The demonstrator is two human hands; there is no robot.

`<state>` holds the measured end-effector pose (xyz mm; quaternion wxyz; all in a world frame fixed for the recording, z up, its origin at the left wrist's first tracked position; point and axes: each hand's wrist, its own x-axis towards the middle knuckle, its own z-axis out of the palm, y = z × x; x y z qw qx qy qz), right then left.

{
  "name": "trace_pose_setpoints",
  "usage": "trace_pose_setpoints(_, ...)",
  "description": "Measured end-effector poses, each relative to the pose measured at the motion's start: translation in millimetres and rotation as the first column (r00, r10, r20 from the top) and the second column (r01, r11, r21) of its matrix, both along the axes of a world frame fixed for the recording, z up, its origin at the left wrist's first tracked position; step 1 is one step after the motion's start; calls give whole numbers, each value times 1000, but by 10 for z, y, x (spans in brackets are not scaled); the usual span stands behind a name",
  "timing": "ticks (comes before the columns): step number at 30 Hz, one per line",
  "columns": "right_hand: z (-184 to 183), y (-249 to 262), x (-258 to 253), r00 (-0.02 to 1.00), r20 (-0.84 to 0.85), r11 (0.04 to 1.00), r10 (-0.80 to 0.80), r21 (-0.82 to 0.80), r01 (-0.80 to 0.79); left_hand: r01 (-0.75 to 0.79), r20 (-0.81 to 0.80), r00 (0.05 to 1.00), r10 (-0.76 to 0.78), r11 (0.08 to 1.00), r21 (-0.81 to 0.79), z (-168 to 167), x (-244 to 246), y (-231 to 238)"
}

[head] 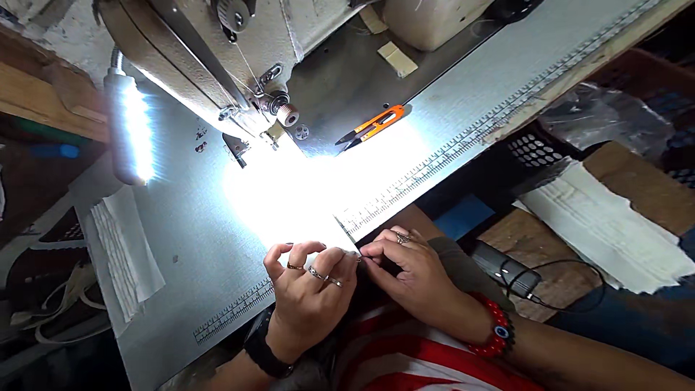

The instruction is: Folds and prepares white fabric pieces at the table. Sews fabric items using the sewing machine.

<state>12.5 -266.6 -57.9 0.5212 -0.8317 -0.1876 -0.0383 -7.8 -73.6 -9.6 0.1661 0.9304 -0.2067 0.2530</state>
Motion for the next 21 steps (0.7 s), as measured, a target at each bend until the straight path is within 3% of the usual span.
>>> trace_pose_setpoints(6, 0, -12, -9, 990, -121, 995, 68, 82, -58, 4, -14, 1000, -3, 1000, 22, -43, -9, 11)
trace_pose_setpoints(21, 10, -7, 9, 980, -180, 986, 80, 158, -51, 12, -10, 1000, -12, 1000, 16, -26, 16, -22)
